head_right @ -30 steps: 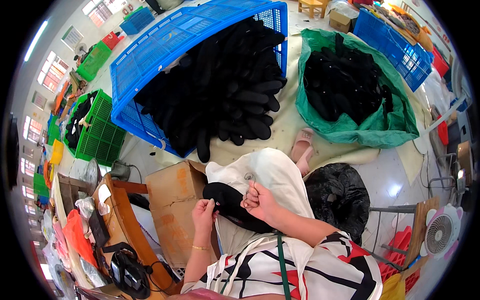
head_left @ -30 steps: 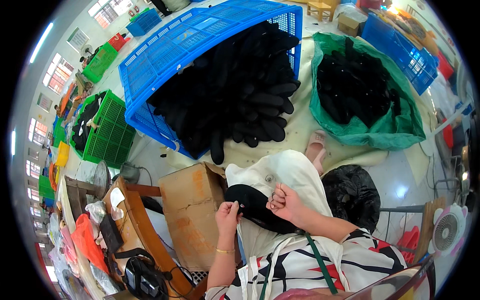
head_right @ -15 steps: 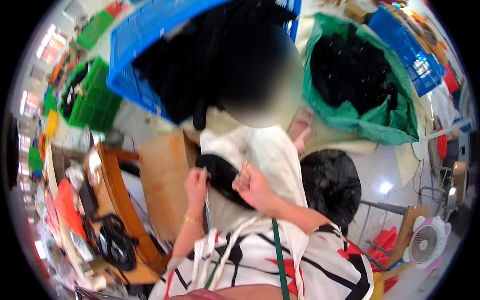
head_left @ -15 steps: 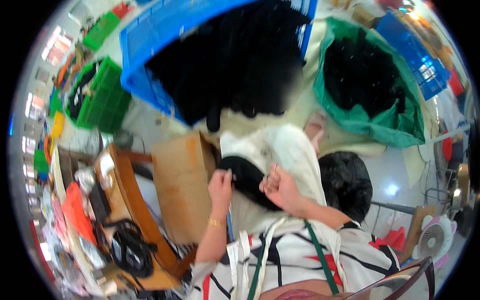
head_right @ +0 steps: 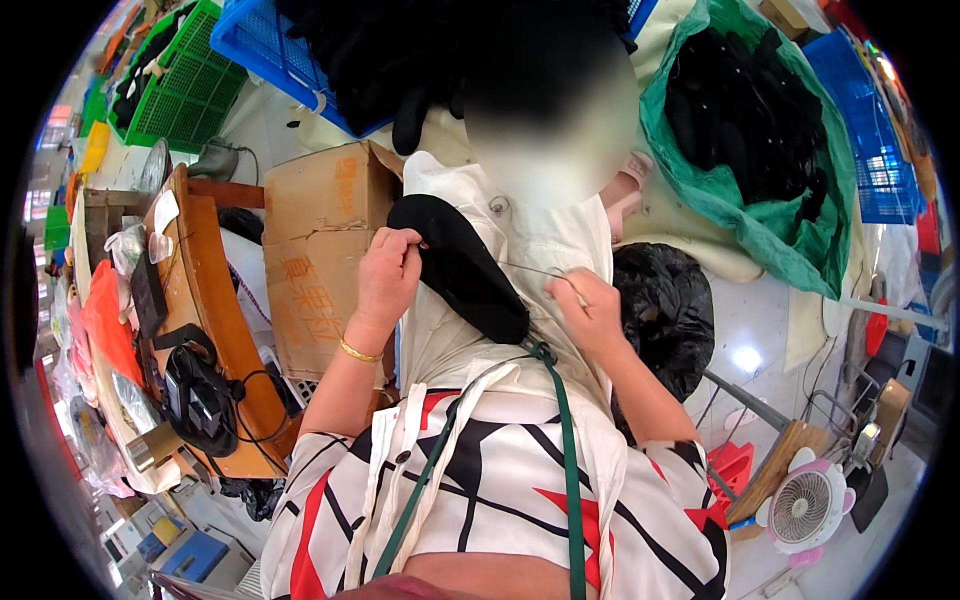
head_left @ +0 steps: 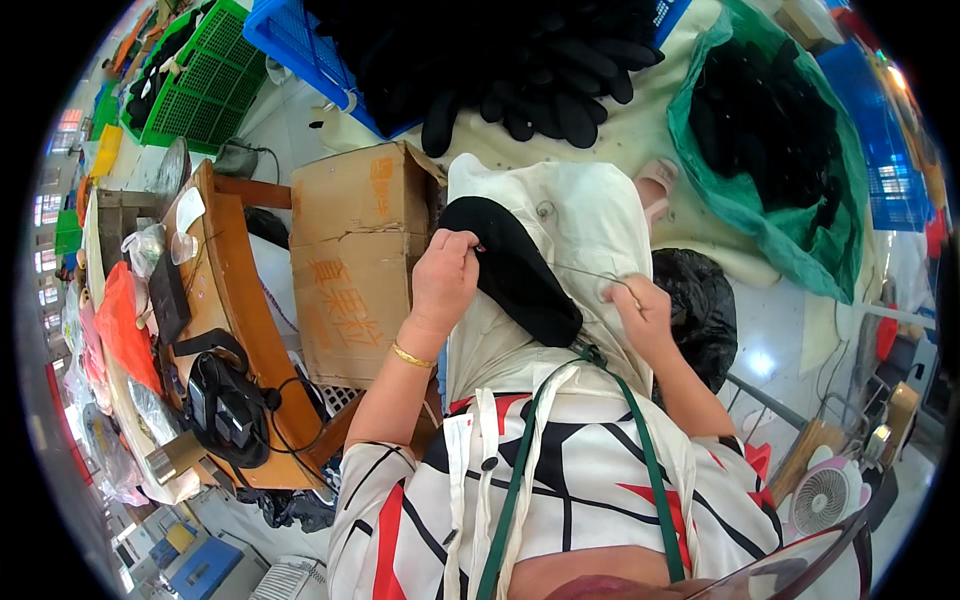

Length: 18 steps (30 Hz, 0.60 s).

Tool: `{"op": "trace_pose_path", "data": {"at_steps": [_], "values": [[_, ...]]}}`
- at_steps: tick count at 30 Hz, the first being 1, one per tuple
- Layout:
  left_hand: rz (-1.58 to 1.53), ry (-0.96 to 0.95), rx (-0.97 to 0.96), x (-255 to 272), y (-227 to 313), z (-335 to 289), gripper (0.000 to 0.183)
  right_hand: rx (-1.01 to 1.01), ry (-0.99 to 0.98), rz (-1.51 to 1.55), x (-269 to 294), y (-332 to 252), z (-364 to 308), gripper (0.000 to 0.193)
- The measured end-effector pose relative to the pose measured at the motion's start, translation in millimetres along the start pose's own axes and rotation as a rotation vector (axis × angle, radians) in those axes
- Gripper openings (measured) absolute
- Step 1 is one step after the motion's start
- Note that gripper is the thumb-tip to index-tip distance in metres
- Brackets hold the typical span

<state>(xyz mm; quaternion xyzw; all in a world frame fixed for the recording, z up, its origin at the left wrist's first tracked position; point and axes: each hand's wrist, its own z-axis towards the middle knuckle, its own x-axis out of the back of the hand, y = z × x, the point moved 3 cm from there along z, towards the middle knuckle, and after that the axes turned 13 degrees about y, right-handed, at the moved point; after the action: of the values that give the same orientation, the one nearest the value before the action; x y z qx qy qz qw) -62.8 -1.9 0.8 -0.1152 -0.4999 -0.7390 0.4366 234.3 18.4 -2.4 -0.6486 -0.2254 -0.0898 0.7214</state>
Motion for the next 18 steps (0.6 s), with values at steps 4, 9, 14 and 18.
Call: {"op": "trace_pose_path", "data": {"at_steps": [4, 9, 14, 18], "values": [[-0.041, -0.146, 0.205, 0.4, 2.1, 10.4, 0.019, -0.374, 0.219, 0.161, 34.0, 74.7, -19.5, 0.02], [0.476, -0.384, 0.166, -7.6, 28.5, 30.4, 0.047, -0.479, 0.421, 0.478, 41.1, 81.0, 1.4, 0.019], [0.51, -0.251, 0.2, -17.9, 18.7, 30.4, 0.047, -0.412, 0.098, 0.559, -15.1, 32.8, 39.2, 0.016], [0.251, -0.14, 0.354, -13.8, -2.4, 20.3, 0.037, -0.505, -0.21, 0.483, -63.9, -19.8, 57.6, 0.013]]}}
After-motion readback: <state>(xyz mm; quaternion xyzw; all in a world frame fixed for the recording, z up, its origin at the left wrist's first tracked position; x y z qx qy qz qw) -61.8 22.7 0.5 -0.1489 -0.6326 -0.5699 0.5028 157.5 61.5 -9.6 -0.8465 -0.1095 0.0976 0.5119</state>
